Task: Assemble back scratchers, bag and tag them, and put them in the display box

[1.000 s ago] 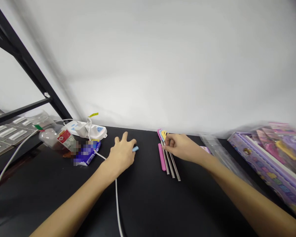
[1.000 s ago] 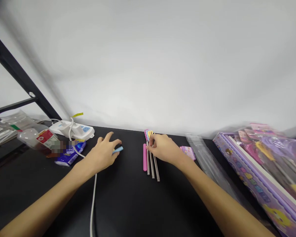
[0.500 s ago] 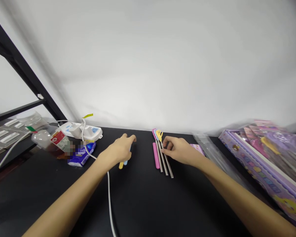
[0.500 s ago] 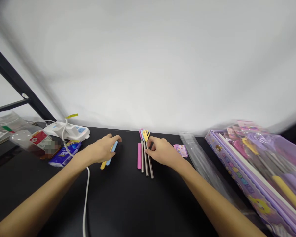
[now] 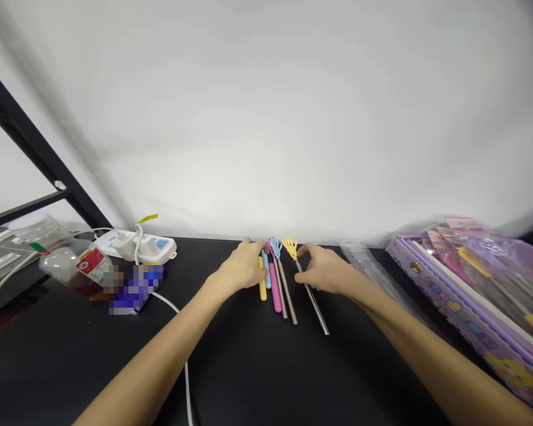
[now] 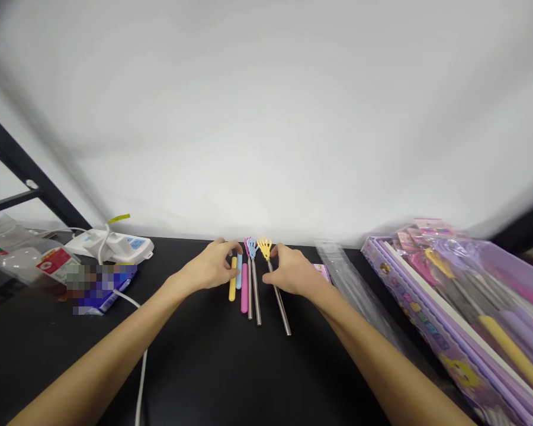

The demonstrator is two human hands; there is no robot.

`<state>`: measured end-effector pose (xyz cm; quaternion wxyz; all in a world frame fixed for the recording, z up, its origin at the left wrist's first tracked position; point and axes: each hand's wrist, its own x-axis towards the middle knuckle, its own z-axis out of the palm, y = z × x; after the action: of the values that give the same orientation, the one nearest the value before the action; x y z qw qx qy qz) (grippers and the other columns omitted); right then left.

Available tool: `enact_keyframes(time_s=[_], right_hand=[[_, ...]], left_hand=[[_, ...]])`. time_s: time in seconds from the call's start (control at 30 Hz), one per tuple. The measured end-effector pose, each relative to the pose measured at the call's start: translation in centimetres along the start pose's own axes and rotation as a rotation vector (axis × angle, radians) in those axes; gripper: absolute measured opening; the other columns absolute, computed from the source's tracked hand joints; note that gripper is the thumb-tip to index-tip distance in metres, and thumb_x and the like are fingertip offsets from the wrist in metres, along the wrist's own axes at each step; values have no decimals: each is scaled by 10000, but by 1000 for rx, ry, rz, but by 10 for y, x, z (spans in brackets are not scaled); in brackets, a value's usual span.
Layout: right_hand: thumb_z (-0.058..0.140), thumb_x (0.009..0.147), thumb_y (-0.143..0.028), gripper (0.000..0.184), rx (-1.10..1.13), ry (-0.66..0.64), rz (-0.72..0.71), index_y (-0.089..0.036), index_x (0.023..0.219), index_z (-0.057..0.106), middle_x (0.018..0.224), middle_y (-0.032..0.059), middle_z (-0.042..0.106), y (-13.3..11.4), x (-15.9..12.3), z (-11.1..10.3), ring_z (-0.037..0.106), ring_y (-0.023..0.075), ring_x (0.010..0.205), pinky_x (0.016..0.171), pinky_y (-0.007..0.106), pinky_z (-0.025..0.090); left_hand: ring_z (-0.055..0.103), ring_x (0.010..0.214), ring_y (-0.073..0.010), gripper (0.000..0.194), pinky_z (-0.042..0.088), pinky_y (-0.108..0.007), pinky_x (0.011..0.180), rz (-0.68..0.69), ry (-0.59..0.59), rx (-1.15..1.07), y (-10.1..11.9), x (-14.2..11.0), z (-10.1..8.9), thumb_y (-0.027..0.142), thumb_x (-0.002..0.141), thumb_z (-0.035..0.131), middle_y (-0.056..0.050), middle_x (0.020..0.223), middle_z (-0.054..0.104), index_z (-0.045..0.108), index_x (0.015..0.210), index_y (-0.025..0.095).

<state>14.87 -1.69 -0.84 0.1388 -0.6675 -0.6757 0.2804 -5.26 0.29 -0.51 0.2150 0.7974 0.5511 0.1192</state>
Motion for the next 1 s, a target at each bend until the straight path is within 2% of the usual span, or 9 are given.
enact_keyframes(time_s=[0.1, 0.17, 0.27, 0.33, 0.57, 0.73, 0.87, 1.0], right_hand=[[596, 696, -244, 285, 47, -48, 28, -147, 964, 615, 526, -12, 594, -1, -2, -16, 561, 136, 458, 480, 241, 418], [572, 720, -257, 209, 88, -52, 29, -149, 884, 645, 512, -5, 579, 0, -2, -26, 550, 128, 443, 454, 231, 411], [575, 727, -272, 211, 205, -12, -5, -143, 876, 650, 562, 16, 595, 5, -4, -39, 565, 130, 470, 450, 225, 425], [588, 720, -272, 241, 255, 8, -20, -142, 913, 650, 599, 31, 615, 8, -6, -45, 581, 139, 493, 454, 226, 433], [582, 704, -250, 221, 227, 18, -66, -153, 888, 657, 562, 13, 601, 11, -21, -57, 553, 123, 446, 443, 221, 428], [574, 710, -242, 211, 222, 28, -98, -142, 877, 654, 541, 9, 598, 18, -21, -59, 567, 124, 452, 448, 212, 437], [583, 716, -231, 203, 268, 10, -121, -135, 879, 655, 512, -5, 577, 22, -17, -59, 559, 121, 448, 447, 209, 437], [600, 729, -231, 156, 321, -23, -146, -130, 835, 656, 577, 6, 597, 21, -15, -60, 579, 112, 504, 473, 200, 463]], left_hand=[[614, 823, -177, 398, 508, -273, 721, 23, -8, -8, -2, 6, 0, 195, 702, 659, -70, 1067, 552, 609, 1095, 228], [606, 733, -158, 421, 497, -259, 645, 25, -48, -30, -3, 11, -1, 194, 666, 676, -62, 1040, 577, 612, 1081, 220], [580, 603, -128, 453, 459, -230, 512, 16, -124, -69, -1, 19, 0, 217, 623, 708, -41, 959, 605, 615, 1067, 201], [577, 590, -124, 427, 447, -212, 488, 14, -154, -93, 4, 22, 2, 232, 610, 728, -21, 888, 606, 632, 1024, 193], [615, 578, -119, 364, 552, -245, 566, -8, -203, -251, 18, 26, 13, 218, 662, 717, -4, 845, 575, 621, 1010, 169], [641, 610, -120, 376, 598, -277, 632, -26, -223, -387, 13, 26, 14, 202, 699, 713, 11, 830, 557, 592, 1052, 162], [666, 631, -148, 469, 608, -302, 654, -46, -220, -466, 7, 25, 13, 220, 663, 767, 41, 729, 569, 541, 1070, 165], [678, 647, -174, 538, 602, -326, 676, -44, -225, -519, 4, 21, 8, 261, 616, 816, 56, 635, 592, 501, 1041, 166]])
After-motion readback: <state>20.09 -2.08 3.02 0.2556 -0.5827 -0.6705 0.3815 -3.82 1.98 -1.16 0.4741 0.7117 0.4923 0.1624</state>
